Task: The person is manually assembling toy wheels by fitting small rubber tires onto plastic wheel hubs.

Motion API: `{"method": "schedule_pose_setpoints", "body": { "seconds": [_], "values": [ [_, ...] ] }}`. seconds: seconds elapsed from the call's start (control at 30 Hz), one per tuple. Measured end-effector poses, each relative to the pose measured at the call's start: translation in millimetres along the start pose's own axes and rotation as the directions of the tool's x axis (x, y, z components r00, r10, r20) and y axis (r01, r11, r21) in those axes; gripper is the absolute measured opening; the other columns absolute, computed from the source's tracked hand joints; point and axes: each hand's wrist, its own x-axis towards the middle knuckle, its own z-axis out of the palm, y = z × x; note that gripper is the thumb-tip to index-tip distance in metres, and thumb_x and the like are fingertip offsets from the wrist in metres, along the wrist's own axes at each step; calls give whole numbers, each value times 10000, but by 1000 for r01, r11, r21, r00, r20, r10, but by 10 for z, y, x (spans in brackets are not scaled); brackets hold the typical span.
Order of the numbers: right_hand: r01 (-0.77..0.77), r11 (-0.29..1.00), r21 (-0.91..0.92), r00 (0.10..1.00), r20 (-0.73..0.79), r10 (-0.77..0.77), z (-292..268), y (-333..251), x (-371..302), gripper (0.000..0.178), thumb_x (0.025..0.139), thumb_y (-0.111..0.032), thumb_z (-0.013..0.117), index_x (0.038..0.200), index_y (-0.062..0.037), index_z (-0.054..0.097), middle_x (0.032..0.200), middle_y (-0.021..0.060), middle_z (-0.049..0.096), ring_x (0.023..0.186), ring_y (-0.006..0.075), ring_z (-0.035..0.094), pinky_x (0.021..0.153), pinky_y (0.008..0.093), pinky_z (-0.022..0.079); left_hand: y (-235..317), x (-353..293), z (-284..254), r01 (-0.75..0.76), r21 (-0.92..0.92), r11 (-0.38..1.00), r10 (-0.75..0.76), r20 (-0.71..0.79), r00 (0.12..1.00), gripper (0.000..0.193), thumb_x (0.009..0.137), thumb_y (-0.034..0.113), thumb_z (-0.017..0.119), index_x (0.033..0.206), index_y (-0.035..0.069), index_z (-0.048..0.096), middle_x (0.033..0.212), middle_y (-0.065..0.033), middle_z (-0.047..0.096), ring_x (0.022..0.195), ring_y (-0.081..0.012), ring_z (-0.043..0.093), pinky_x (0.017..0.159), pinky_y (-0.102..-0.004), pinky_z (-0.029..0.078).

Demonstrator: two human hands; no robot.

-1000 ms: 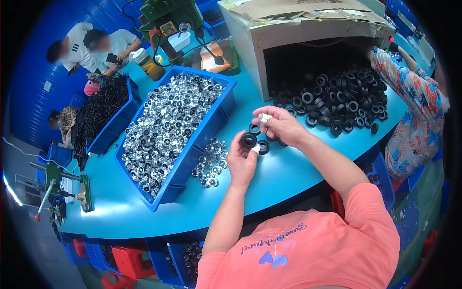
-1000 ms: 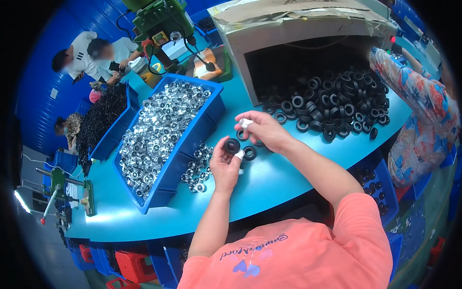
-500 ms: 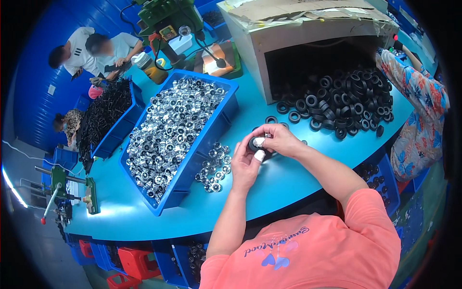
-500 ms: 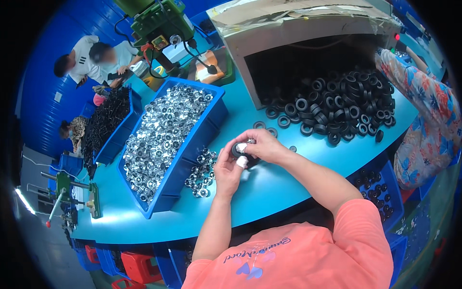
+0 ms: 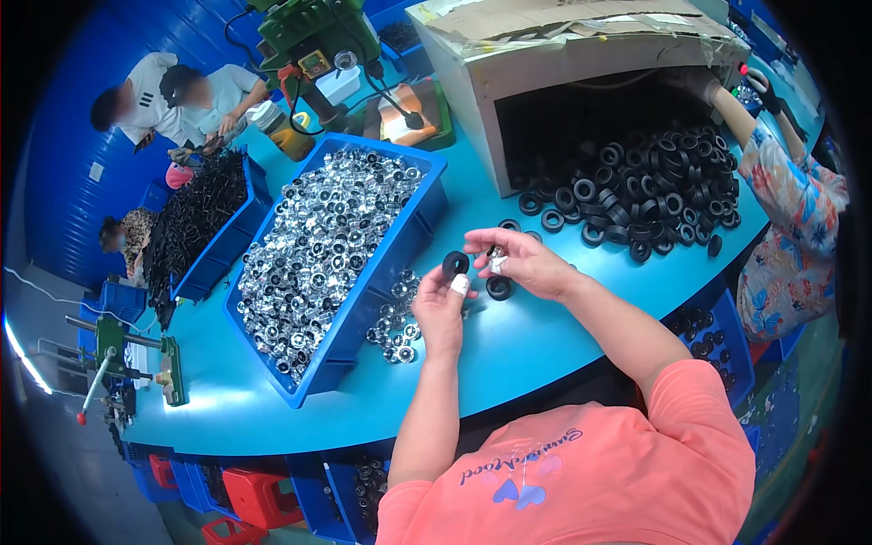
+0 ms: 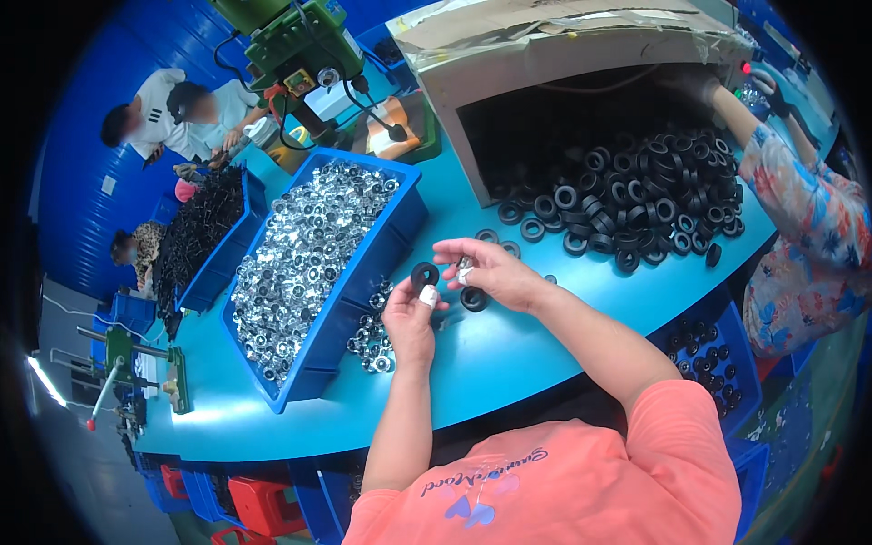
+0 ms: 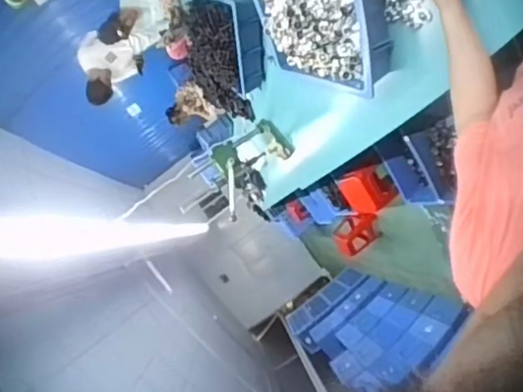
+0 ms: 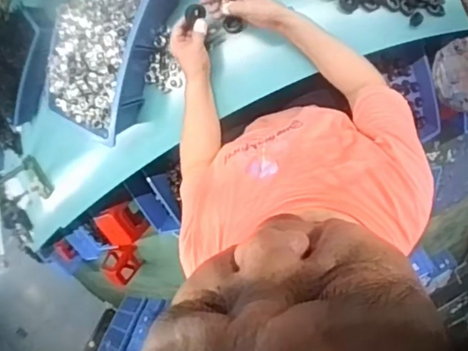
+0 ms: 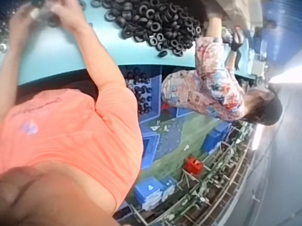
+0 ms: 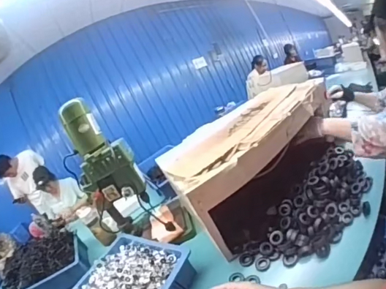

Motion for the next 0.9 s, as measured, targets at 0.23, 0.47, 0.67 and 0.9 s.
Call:
{"method": "schedule_pose_setpoints", "body": {
  "seconds": [0.23,0.47,0.67,0.9],
  "values": [
    [109,962,-248,993,-16,-117,-31,139,5,391,962,0,644,1352,-21,650,1337,82,590,1013,149,665,905,310,578,-3,8,2,-22,-24,999,21,-8,1000,318,955,53,759,1242,-22,645,1166,-83,711,999,-139,690,813,-290,606],
    [113,945,-307,990,-49,-134,2,111,1,227,957,-20,699,1180,-40,729,1179,46,587,948,122,670,803,272,585,18,6,13,34,-34,999,-33,35,999,347,975,5,718,1306,-39,623,1211,-114,711,1062,-167,700,867,-298,608],
    [171,902,-397,978,-44,-205,56,98,-28,172,945,8,721,1115,0,703,1114,48,606,948,124,692,786,265,623,35,-19,69,29,-5,1000,-28,93,995,452,985,-35,681,1424,-55,577,1258,-125,681,1112,-185,691,928,-326,609],
    [66,986,-154,992,-93,-81,36,158,9,189,939,36,716,1124,11,686,1030,71,661,933,134,701,773,286,636,-118,10,6,-19,118,993,0,160,987,468,998,-72,620,1460,-51,550,1268,-94,602,1125,-190,678,970,-346,599]
  ]
}}
